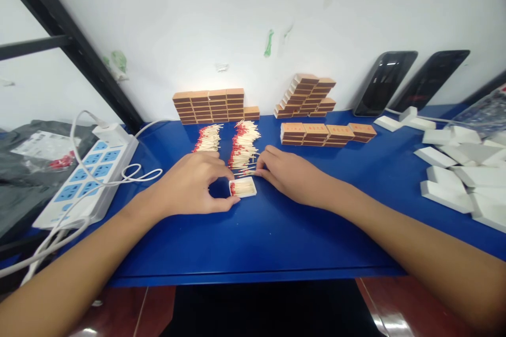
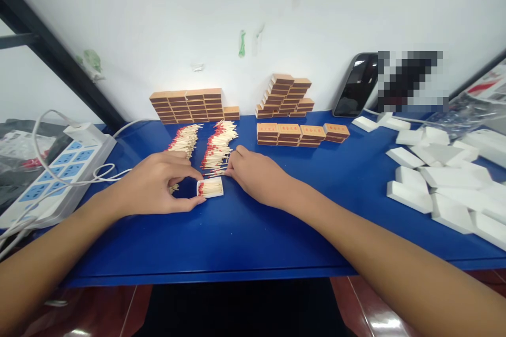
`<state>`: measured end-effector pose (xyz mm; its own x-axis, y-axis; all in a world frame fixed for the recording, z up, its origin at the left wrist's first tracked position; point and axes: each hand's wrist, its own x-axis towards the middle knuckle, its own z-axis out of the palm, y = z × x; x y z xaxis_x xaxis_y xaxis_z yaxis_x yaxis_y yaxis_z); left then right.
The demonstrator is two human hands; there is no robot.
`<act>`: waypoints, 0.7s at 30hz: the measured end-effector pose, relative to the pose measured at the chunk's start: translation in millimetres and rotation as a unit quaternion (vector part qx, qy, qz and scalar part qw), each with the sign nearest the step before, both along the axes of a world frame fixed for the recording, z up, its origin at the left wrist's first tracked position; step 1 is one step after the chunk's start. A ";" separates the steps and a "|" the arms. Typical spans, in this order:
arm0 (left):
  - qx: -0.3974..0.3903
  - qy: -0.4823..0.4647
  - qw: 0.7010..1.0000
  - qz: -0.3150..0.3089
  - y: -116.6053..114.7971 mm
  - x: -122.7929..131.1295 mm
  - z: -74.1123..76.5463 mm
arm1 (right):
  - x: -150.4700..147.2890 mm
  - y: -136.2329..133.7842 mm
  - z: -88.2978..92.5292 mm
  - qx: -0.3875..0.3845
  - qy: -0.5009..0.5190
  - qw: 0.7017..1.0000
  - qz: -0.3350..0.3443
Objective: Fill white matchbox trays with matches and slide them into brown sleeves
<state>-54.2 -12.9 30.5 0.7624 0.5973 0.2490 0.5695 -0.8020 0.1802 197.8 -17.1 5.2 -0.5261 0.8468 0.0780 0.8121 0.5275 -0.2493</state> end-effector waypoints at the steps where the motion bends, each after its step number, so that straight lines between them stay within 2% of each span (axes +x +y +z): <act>1: 0.000 0.002 1.000 0.000 0.4 -0.2 -0.2 | 0.8 0.1 0.3 0.003 0.007 1.000 0.003; 14: 0.002 0.011 1.000 0.001 0.9 -1.9 0.2 | 2.5 -1.3 6.5 -0.034 0.059 0.997 0.032; 21: -0.001 0.012 1.000 -0.004 0.7 -1.4 -0.1 | 4.5 -2.1 5.5 -0.021 0.065 0.998 0.015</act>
<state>-55.6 -12.3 30.4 0.7730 0.5914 0.2297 0.5671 -0.8064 0.1676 202.4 -19.2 10.7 -0.5386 0.8351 0.1115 0.7559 0.5374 -0.3740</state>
